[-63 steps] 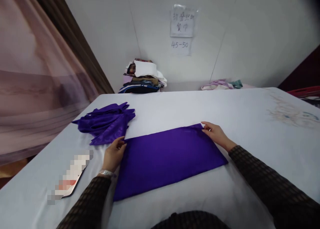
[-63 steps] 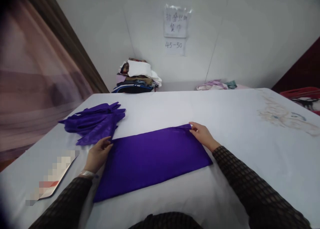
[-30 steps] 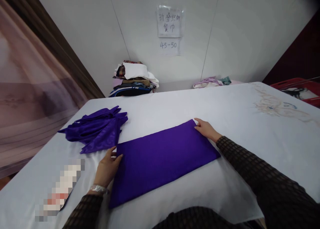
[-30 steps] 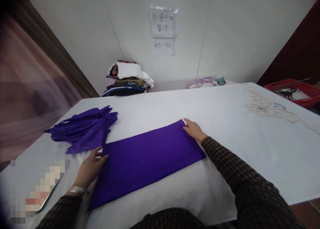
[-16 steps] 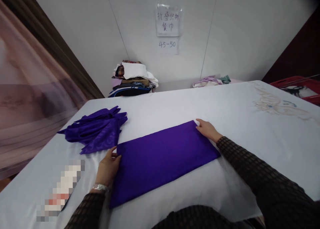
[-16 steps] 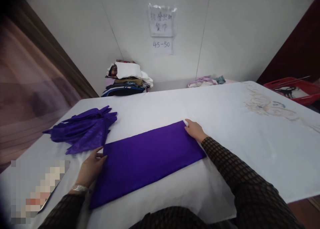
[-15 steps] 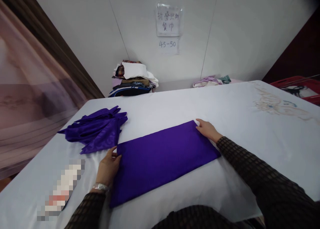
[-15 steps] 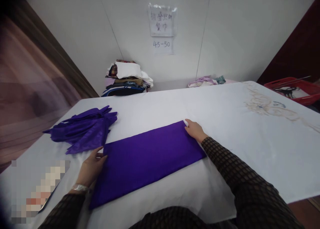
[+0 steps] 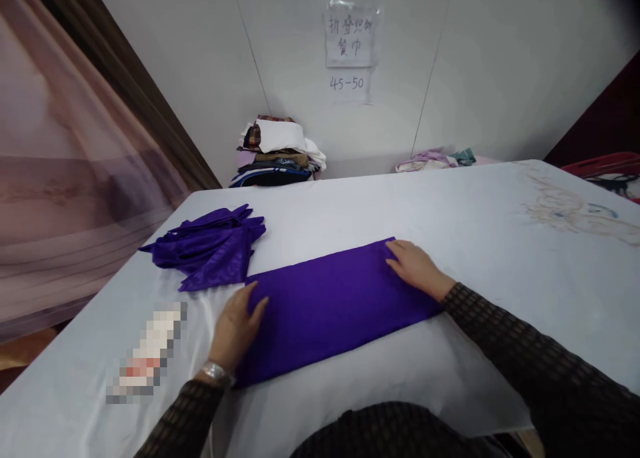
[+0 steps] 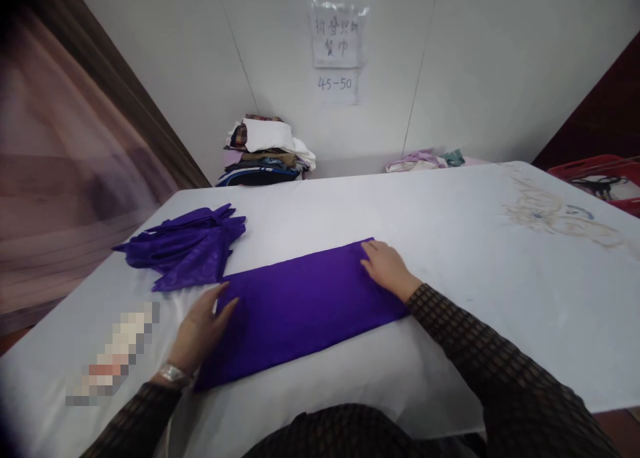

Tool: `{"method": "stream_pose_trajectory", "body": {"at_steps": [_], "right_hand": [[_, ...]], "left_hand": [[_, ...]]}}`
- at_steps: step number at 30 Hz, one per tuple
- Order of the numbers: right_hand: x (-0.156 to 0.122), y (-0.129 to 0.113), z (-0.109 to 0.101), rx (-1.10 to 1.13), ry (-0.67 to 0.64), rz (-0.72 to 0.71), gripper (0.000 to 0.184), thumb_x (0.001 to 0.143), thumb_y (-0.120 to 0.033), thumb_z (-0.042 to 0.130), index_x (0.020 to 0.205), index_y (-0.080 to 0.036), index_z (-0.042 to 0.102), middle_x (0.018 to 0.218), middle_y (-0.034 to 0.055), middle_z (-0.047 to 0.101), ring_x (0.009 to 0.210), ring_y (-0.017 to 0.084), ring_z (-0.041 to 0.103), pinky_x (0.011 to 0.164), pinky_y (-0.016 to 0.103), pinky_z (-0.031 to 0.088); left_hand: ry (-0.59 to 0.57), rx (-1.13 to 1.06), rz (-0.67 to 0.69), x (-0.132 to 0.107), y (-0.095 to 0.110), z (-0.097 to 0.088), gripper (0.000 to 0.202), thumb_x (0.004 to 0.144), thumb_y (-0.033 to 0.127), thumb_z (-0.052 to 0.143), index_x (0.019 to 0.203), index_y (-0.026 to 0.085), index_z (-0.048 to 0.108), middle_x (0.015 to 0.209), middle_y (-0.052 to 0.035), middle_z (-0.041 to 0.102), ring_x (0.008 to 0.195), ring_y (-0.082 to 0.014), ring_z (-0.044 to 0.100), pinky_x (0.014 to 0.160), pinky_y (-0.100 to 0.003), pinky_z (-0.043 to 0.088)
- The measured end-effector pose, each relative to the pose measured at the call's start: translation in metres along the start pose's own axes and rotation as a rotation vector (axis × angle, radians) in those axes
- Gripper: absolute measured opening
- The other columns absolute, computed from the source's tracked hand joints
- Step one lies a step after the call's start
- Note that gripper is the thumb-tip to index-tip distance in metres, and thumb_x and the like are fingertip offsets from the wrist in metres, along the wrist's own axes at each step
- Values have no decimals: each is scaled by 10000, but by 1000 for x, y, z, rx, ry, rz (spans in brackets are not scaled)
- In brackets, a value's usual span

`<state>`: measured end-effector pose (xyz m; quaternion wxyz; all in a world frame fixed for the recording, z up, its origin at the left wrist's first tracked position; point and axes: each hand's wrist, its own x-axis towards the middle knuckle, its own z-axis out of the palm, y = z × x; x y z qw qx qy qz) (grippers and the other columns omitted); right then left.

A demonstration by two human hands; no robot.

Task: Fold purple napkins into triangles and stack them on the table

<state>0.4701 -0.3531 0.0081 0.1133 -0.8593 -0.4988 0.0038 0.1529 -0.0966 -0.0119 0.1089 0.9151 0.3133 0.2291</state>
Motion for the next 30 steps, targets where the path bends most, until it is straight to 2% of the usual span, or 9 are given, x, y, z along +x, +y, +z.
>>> {"method": "stream_pose_trajectory", "body": {"at_steps": [3, 6, 9, 11, 16, 22, 25, 27, 30], "right_hand": [[-29, -60, 5, 213, -55, -278, 485, 911, -395, 454, 1341, -171, 459, 1403, 126, 449, 1314, 244, 362, 1069, 419, 295], [-56, -119, 21, 324, -165, -404, 627, 912, -540, 380, 1419, -173, 347, 1498, 128, 298, 1392, 264, 203, 1109, 495, 187], [-68, -155, 40, 365, -198, -431, 752, 888, -608, 368, 1458, -134, 246, 1520, 144, 228, 1412, 265, 120, 1125, 511, 113], [-71, -163, 50, 357, -193, -424, 802, 869, -629, 390, 1465, -123, 215, 1523, 147, 215, 1414, 269, 101, 1126, 523, 87], [-82, -127, 58, 251, -185, -344, 806, 859, -660, 363, 1454, -127, 259, 1518, 154, 223, 1410, 282, 119, 1114, 547, 72], [-129, -12, 41, 27, -89, -23, 693, 904, -577, 333, 1448, -150, 289, 1511, 138, 248, 1401, 273, 173, 1104, 537, 124], [-153, 30, 33, -77, -34, 129, 651, 919, -529, 319, 1446, -149, 291, 1494, 153, 287, 1390, 284, 211, 1089, 564, 142], [-159, 37, 28, -118, 13, 162, 650, 915, -518, 327, 1449, -150, 284, 1492, 158, 290, 1391, 298, 201, 1084, 578, 138], [-151, 13, 22, -101, 56, 72, 671, 910, -527, 333, 1456, -143, 268, 1510, 150, 247, 1405, 288, 149, 1101, 550, 114]], "left_hand": [[-127, -13, 291, -31, 46, 7, 453, 892, 442, 435, 1265, 191, 487, 1308, -119, 546, 1226, -250, 488, 1011, -433, 404], [-256, 96, 432, -57, 78, 19, 502, 906, 431, 421, 1353, 203, 421, 1439, -119, 411, 1343, -270, 340, 1080, -507, 292], [-340, 173, 484, -68, 84, 32, 544, 905, 421, 409, 1388, 172, 393, 1448, -141, 390, 1374, -294, 273, 1082, -544, 256], [-367, 203, 479, -68, 82, 38, 537, 914, 412, 384, 1390, 166, 397, 1444, -142, 396, 1378, -300, 259, 1075, -557, 255], [-353, 217, 420, -67, 83, 41, 568, 913, 481, 365, 1393, 179, 396, 1473, -118, 351, 1377, -297, 264, 1082, -566, 235], [-352, 200, 396, -67, 87, 39, 571, 916, 490, 347, 1401, 191, 380, 1483, -100, 337, 1385, -288, 246, 1096, -562, 201], [-362, 192, 387, -67, 88, 40, 566, 915, 485, 353, 1404, 202, 376, 1486, -98, 333, 1388, -281, 240, 1104, -553, 186], [-376, 183, 377, -67, 88, 39, 562, 912, 480, 362, 1403, 207, 376, 1488, -95, 331, 1390, -276, 234, 1106, -550, 182], [-424, 156, 345, -65, 90, 35, 573, 908, 482, 370, 1408, 202, 365, 1492, -102, 319, 1395, -274, 218, 1107, -558, 167]]}}
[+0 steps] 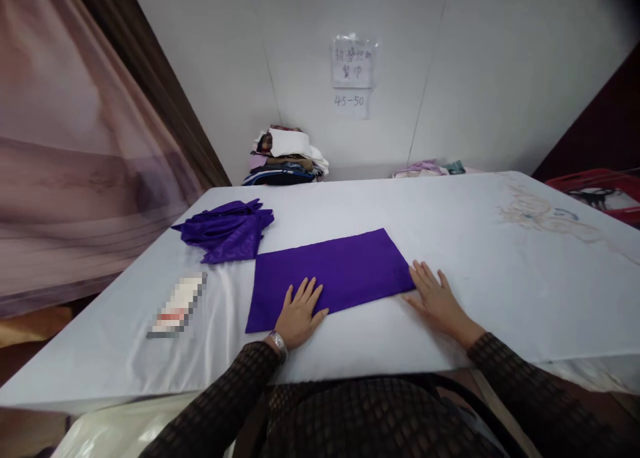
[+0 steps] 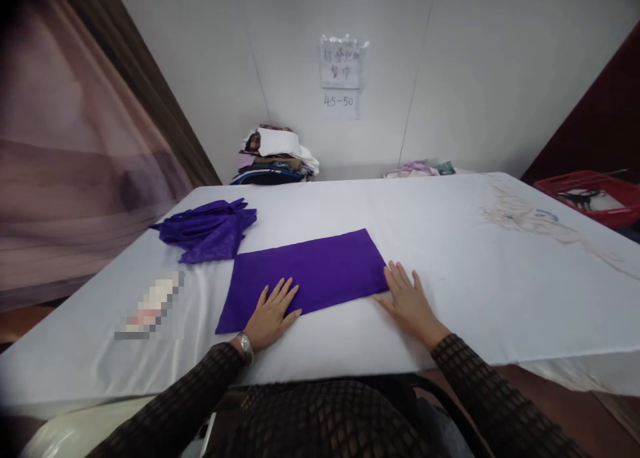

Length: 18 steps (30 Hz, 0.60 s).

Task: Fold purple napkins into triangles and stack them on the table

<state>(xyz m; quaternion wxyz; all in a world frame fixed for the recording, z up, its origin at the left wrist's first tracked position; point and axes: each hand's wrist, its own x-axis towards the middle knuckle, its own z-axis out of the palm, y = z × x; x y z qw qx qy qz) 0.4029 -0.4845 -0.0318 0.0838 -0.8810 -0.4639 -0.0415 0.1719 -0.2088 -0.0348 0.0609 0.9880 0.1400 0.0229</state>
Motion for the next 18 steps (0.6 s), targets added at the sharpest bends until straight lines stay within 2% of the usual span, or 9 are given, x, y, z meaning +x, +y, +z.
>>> {"method": "stream_pose_trajectory", "body": {"at_steps": [4, 6, 8, 10, 13, 16, 18], "right_hand": [[27, -70, -2, 148, -56, -246, 698, 903, -564, 329, 1460, -149, 263, 1515, 139, 236, 1410, 268, 136, 1114, 519, 114], [39, -102, 4, 210, -94, -350, 703, 898, -571, 339, 1458, -152, 272, 1510, 146, 250, 1407, 272, 148, 1111, 525, 112], [48, -122, 12, 238, -137, -407, 703, 895, -562, 352, 1453, -140, 282, 1502, 159, 263, 1404, 281, 159, 1106, 537, 115], [51, -132, 22, 236, -179, -427, 700, 891, -540, 364, 1454, -133, 277, 1500, 165, 266, 1400, 287, 171, 1100, 547, 122], [50, -133, 33, 216, -197, -433, 691, 889, -510, 365, 1465, -147, 249, 1506, 150, 256, 1399, 286, 177, 1098, 546, 123], [47, -130, 38, 199, -183, -433, 679, 892, -523, 347, 1456, -151, 280, 1506, 135, 262, 1399, 280, 178, 1102, 538, 115], [46, -129, 38, 192, -187, -436, 700, 889, -567, 332, 1445, -142, 305, 1507, 132, 258, 1399, 280, 179, 1103, 537, 117]], "left_hand": [[-56, -84, -82, 4, 8, -14, 563, 917, 462, 353, 1415, 197, 348, 1506, -112, 283, 1401, -271, 200, 1100, -562, 176], [-20, -118, -115, 9, 19, -20, 529, 932, 414, 326, 1420, 209, 333, 1513, -98, 272, 1406, -253, 188, 1106, -547, 173], [36, -149, -118, 16, 34, -21, 510, 943, 367, 297, 1428, 212, 312, 1518, -82, 267, 1410, -225, 176, 1122, -520, 150], [67, -177, -131, 23, 49, -16, 514, 942, 365, 294, 1429, 202, 310, 1521, -86, 259, 1411, -220, 171, 1131, -507, 136], [68, -188, -158, 28, 62, 0, 576, 931, 475, 295, 1426, 182, 320, 1515, -109, 268, 1408, -243, 176, 1128, -527, 131], [73, -149, -181, 20, 55, 9, 691, 892, 604, 290, 1432, 174, 311, 1512, -119, 274, 1406, -261, 178, 1127, -544, 120], [68, -101, -225, 7, 37, 8, 728, 871, 642, 301, 1431, 177, 318, 1508, -119, 282, 1405, -275, 180, 1126, -554, 108]]}}
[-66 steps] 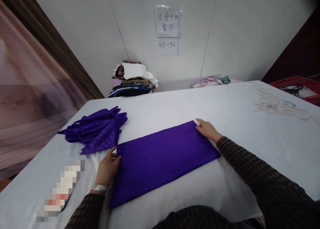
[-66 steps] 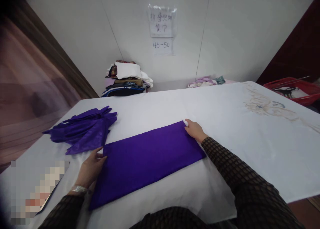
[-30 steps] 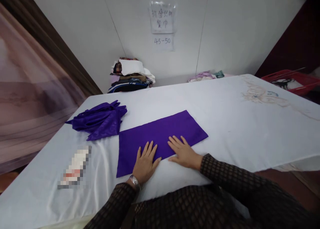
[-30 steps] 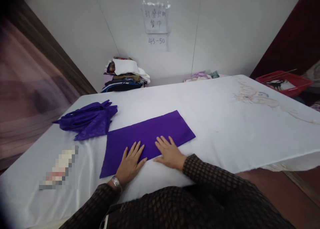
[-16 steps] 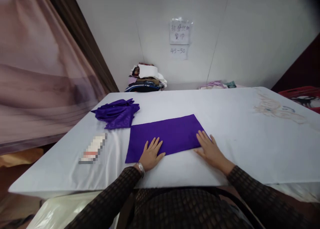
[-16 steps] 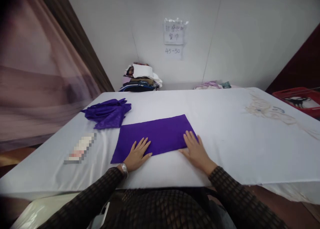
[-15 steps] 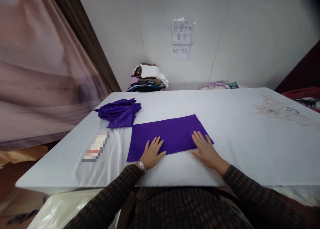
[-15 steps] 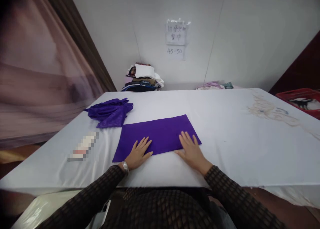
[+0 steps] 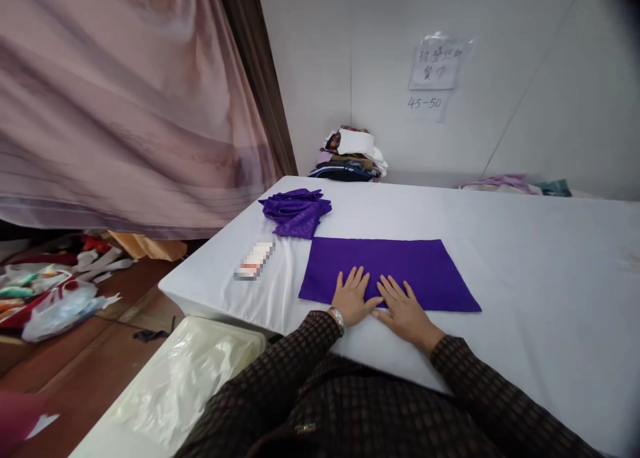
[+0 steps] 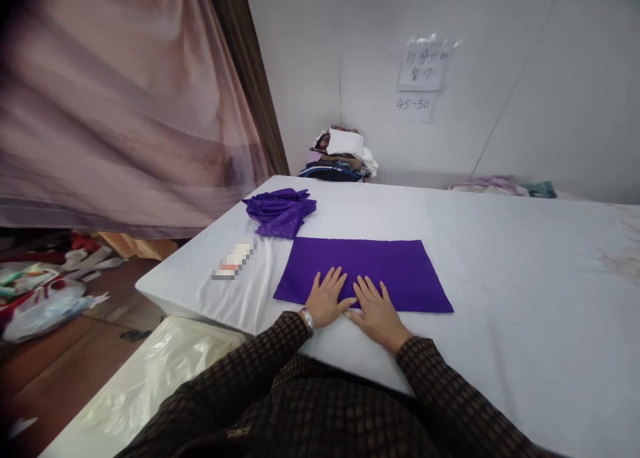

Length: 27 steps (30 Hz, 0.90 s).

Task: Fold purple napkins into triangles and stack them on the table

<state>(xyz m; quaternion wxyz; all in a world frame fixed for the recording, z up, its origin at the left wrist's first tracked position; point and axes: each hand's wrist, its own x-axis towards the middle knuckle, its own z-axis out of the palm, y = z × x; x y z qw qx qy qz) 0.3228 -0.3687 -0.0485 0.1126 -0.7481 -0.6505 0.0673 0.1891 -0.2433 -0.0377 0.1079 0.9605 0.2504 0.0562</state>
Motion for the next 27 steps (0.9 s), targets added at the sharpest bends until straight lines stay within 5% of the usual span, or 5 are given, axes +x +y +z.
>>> {"method": "stream_pose_trajectory", "body": {"at_steps": [8, 13, 18, 22, 27], "right_hand": [[-1, -1, 0, -3, 21, -17, 719, 891, -621, 280, 1455, -175, 290, 1509, 126, 257, 1397, 285, 188, 1103, 535, 125], [0, -1, 2, -25, 5, -8, 730, 892, -629, 262, 1450, -160, 301, 1508, 126, 254, 1399, 280, 180, 1106, 530, 127], [1, -1, 1, -47, -5, -10, 737, 894, -628, 257, 1448, -144, 301, 1509, 128, 245, 1397, 282, 188, 1104, 534, 129], [1, -1, 1, -46, -6, -15, 721, 898, -615, 267, 1450, -152, 297, 1512, 123, 245, 1399, 282, 179, 1104, 535, 132], [1, 0, 2, -30, -7, -19, 715, 902, -605, 272, 1460, -158, 272, 1512, 127, 248, 1400, 284, 173, 1105, 533, 127]], "left_hand": [[49, 175, -399, -49, -115, -38, 633, 904, 559, 315, 1414, 185, 350, 1487, -133, 322, 1384, -313, 238, 1089, -599, 152], [169, 187, -365, -29, -96, -44, 582, 929, 494, 290, 1394, 156, 374, 1487, -136, 323, 1390, -292, 227, 1108, -555, 160], [57, 88, -142, 33, -56, -34, 604, 921, 515, 293, 1394, 149, 377, 1499, -113, 304, 1396, -259, 216, 1131, -500, 144], [-6, 34, -264, 60, -77, -26, 718, 875, 622, 307, 1404, 140, 362, 1505, -133, 282, 1397, -283, 206, 1125, -506, 147], [54, 76, -445, 53, -119, -33, 743, 876, 639, 266, 1408, 128, 352, 1505, -136, 283, 1396, -291, 206, 1121, -497, 162]]}}
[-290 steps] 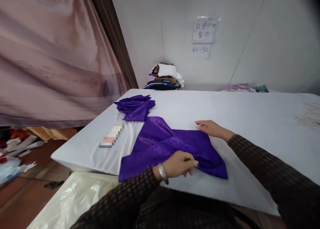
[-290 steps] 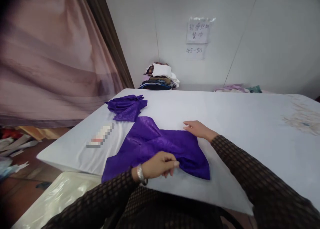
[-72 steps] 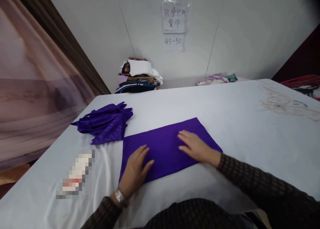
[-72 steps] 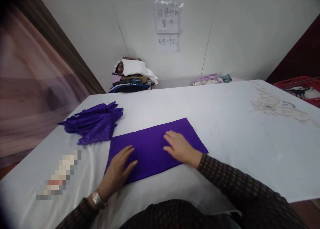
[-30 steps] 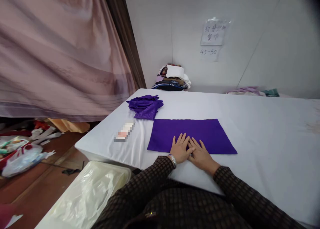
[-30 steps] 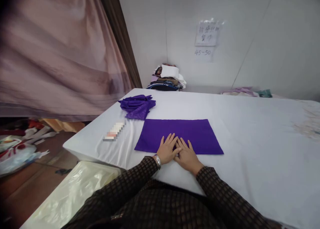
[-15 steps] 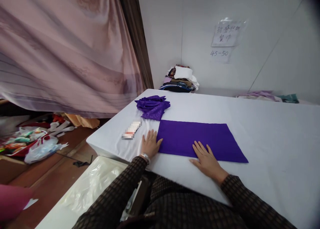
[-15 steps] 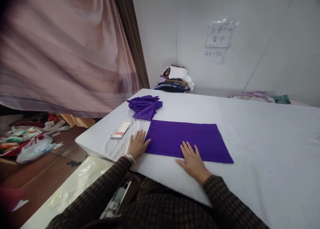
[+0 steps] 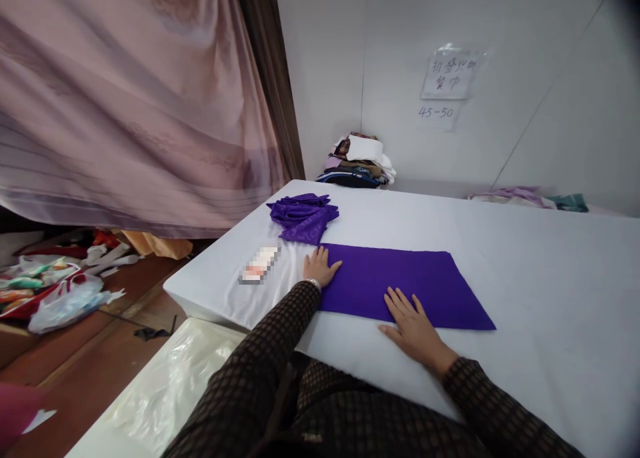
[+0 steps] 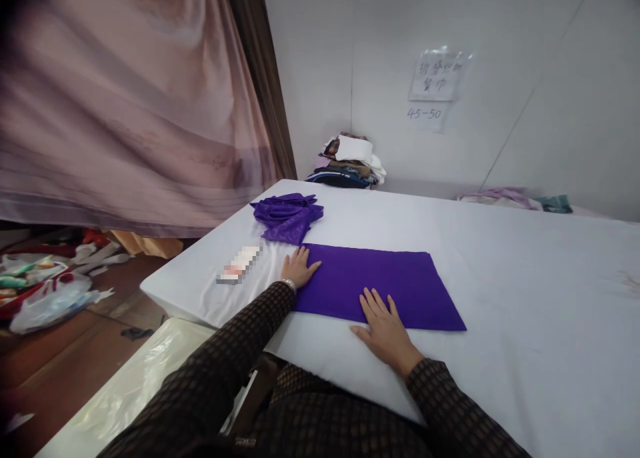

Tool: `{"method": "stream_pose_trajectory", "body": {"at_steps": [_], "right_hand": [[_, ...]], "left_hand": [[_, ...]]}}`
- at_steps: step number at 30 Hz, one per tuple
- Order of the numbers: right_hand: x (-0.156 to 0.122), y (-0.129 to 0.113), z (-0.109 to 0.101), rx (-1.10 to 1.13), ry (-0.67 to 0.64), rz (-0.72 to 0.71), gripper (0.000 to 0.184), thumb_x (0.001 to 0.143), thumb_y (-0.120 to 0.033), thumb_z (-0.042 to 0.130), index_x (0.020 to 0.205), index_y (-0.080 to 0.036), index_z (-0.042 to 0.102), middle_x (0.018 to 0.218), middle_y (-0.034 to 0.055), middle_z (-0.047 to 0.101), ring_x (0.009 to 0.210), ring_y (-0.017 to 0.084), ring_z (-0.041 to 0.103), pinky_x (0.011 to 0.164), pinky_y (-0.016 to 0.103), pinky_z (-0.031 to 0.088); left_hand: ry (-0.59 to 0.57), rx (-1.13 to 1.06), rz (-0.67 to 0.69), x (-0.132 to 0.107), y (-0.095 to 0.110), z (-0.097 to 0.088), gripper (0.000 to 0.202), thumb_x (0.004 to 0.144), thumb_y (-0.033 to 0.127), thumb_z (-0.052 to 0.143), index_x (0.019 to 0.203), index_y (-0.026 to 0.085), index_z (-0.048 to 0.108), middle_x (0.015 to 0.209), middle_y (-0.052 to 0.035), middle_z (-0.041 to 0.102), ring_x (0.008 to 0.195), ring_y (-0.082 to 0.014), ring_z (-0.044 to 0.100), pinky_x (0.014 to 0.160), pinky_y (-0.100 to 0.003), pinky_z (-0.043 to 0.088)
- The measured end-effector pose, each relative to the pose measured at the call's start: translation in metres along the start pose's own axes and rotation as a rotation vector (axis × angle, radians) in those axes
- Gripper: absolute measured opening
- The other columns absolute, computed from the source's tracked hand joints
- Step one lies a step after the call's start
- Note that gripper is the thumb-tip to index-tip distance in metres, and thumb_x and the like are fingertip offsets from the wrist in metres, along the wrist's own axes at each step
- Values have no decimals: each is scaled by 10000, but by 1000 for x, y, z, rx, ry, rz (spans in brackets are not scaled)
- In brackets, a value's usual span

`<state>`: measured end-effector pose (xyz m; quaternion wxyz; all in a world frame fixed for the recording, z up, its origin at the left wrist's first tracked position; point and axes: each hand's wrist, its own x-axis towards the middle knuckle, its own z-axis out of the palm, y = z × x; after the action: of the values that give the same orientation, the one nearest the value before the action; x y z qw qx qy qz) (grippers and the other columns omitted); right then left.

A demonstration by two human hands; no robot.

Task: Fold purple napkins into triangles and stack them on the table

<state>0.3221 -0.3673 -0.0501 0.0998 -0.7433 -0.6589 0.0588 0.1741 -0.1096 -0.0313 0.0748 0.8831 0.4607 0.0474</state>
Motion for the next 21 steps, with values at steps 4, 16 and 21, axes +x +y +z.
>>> {"method": "stream_pose_trajectory", "body": {"at_steps": [4, 16, 21], "right_hand": [[1, -1, 0, 23, -18, 18, 733, 897, -621, 269, 1463, -157, 262, 1520, 129, 226, 1406, 281, 147, 1111, 526, 92], [52, 4, -52, 147, -65, 24, 828, 858, -694, 259, 1479, -149, 203, 1541, 126, 139, 1419, 278, 66, 1118, 499, 43], [82, 46, -43, 114, -93, 144, 829, 864, -688, 225, 1465, -117, 242, 1535, 138, 173, 1415, 274, 101, 1113, 502, 75]], "left_hand": [[31, 62, -23, -9, -4, -8, 718, 892, 608, 271, 1402, 110, 355, 1497, -146, 297, 1387, -297, 229, 1112, -504, 186], [11, 128, 273, -27, 6, 13, 707, 891, 591, 308, 1413, 117, 354, 1499, -123, 295, 1392, -291, 222, 1115, -508, 197], [20, 143, 288, -26, 5, 12, 696, 891, 576, 326, 1412, 116, 356, 1500, -126, 292, 1391, -288, 228, 1111, -506, 208]]}}
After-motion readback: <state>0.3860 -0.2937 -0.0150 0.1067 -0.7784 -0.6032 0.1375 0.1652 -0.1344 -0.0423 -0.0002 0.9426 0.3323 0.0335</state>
